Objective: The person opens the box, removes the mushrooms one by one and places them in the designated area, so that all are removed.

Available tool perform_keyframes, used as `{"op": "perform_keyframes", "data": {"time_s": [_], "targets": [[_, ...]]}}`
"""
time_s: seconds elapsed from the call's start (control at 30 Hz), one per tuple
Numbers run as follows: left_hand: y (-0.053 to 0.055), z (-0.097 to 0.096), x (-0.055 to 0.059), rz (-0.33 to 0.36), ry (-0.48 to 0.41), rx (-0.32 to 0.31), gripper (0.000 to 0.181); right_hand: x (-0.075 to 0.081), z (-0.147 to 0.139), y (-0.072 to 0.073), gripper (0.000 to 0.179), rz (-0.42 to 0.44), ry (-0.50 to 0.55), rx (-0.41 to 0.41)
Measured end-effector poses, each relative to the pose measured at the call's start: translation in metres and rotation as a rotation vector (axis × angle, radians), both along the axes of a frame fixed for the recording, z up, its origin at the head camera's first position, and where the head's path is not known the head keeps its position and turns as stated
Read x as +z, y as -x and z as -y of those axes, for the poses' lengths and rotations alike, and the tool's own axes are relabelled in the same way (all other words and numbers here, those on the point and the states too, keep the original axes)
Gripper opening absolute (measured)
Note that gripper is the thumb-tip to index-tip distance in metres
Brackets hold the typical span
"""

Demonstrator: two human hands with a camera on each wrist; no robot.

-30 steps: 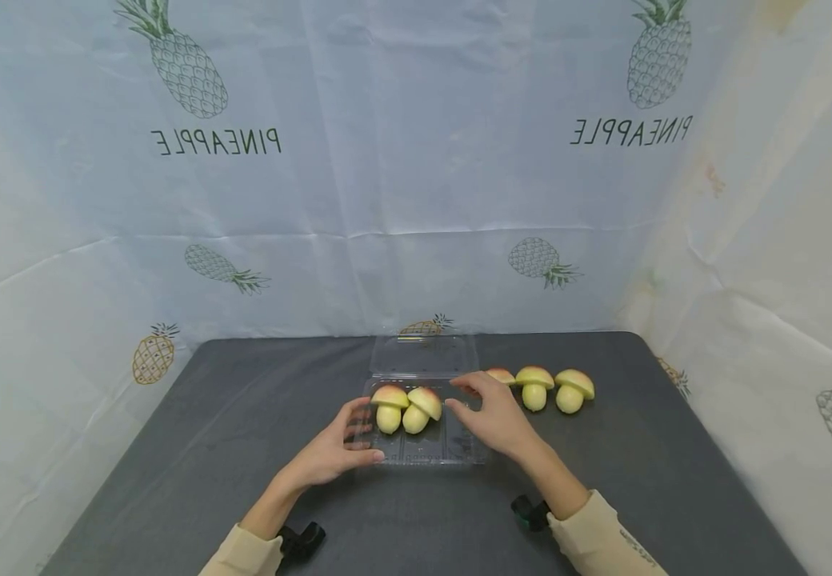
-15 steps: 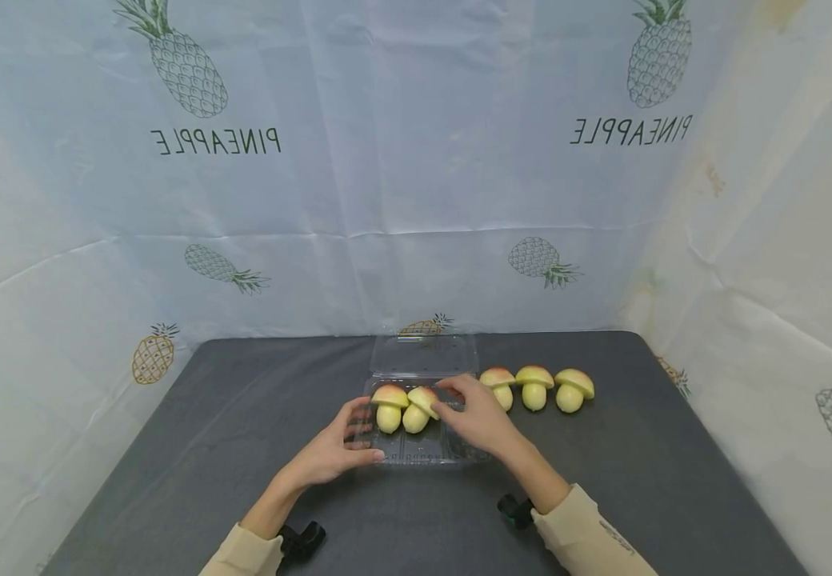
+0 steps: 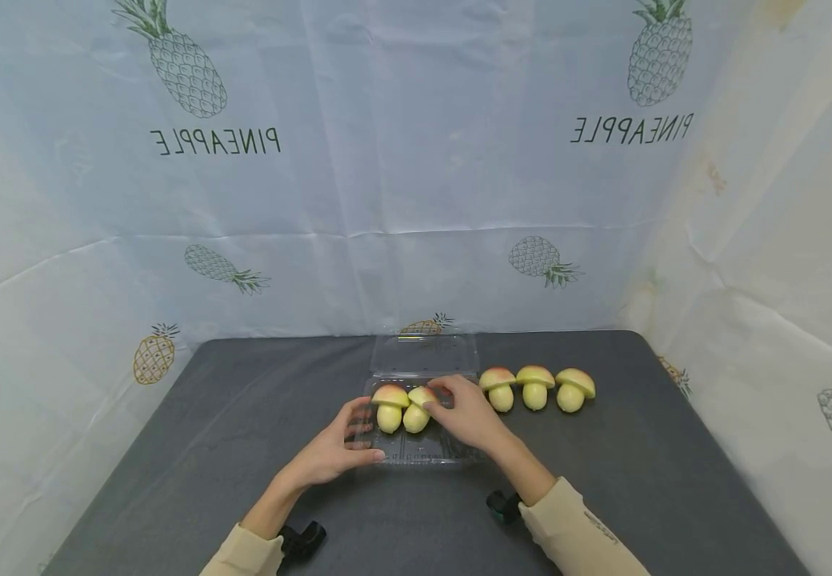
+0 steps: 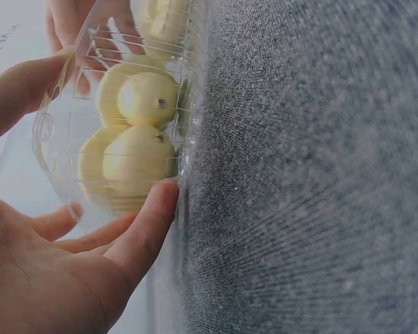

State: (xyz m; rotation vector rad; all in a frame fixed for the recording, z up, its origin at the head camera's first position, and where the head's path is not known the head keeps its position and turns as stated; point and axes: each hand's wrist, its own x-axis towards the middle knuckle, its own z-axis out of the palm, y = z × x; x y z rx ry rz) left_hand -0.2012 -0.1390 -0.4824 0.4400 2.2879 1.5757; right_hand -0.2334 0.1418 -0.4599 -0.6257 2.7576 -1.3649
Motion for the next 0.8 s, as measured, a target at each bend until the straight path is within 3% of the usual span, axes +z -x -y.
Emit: {"op": "perform_keyframes", "data": {"time_s": [0.8], "targets": [[0.0,0.0,0.0,0.007,-0.008,0.001,0.094,-0.012,0.015,0.014,0.033,0.018,-0.054,-0.06]]}}
